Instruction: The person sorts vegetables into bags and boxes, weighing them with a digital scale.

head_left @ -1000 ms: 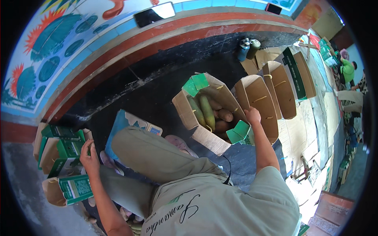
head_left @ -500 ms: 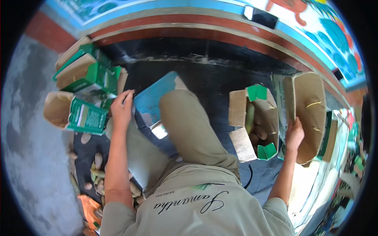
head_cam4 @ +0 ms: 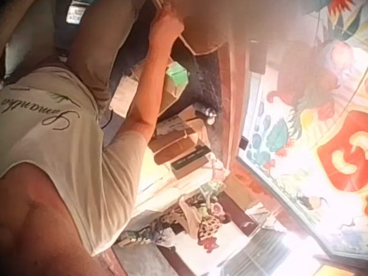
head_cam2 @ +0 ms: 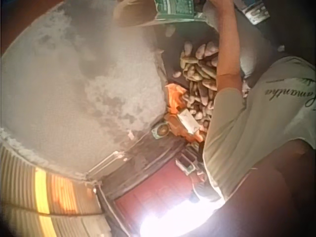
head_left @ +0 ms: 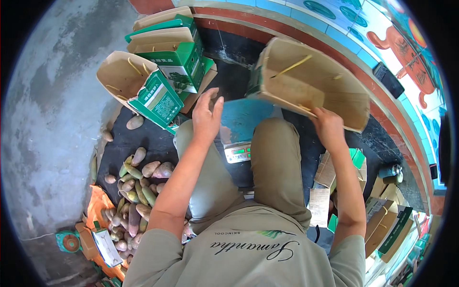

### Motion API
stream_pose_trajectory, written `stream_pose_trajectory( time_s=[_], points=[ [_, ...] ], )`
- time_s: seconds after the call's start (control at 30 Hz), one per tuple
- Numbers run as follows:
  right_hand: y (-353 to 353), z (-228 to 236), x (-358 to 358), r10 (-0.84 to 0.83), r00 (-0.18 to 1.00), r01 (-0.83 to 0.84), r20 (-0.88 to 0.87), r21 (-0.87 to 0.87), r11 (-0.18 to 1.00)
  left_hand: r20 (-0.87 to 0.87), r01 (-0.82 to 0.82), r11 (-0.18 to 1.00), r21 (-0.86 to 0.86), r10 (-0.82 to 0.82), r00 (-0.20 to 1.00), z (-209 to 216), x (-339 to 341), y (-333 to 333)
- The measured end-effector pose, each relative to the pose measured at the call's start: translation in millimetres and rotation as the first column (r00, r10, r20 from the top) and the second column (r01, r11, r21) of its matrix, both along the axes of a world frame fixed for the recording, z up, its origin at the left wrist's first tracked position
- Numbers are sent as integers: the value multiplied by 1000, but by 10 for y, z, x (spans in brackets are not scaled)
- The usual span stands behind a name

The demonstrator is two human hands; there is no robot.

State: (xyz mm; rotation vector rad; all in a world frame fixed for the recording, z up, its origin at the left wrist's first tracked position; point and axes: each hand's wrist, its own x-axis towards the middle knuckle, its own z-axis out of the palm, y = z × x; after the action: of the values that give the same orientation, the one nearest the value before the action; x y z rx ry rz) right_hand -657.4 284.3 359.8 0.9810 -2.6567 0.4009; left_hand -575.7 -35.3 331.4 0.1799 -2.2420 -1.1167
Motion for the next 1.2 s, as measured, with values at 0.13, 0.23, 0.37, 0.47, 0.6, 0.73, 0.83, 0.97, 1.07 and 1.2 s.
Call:
stream_pose_trajectory(
  time_s=[0.13,0.23,0.37,0.47,0.6,0.73,0.83,0.97,1.07,1.2],
  points=[
    [-501,-565,-385,117,992,-121,54,80,989,76,-30,985,-172,43,996,116,27,51],
    [-804,-936,-549,142,985,-162,102,226,960,173,24,944,-330,36,984,43,1,60],
    [-1092,-977,-513,162,948,-186,273,65,980,403,178,871,-457,25,915,-131,57,-99],
    [-878,-885,-405,216,938,-137,271,-282,950,526,318,849,-422,-57,849,-135,57,-47],
    [-185,-983,-278,-115,993,116,29,-442,889,594,400,792,-460,-61,802,-94,91,66],
    [363,-1063,-252,-339,937,298,-80,-319,900,593,430,727,-535,-40,804,-114,104,101],
    [585,-1211,-251,-489,863,415,-126,-375,829,605,441,731,-521,-49,795,-98,117,109],
    [816,-1767,-254,-679,734,634,-6,-350,689,651,492,728,-477,-83,754,-124,71,133],
    [927,-2088,-294,-706,700,705,108,56,707,587,448,731,-515,-80,806,-95,34,167],
    [1084,-2412,-433,-813,558,622,165,565,542,510,373,724,-580,-35,860,-39,-33,210]
  ],
)
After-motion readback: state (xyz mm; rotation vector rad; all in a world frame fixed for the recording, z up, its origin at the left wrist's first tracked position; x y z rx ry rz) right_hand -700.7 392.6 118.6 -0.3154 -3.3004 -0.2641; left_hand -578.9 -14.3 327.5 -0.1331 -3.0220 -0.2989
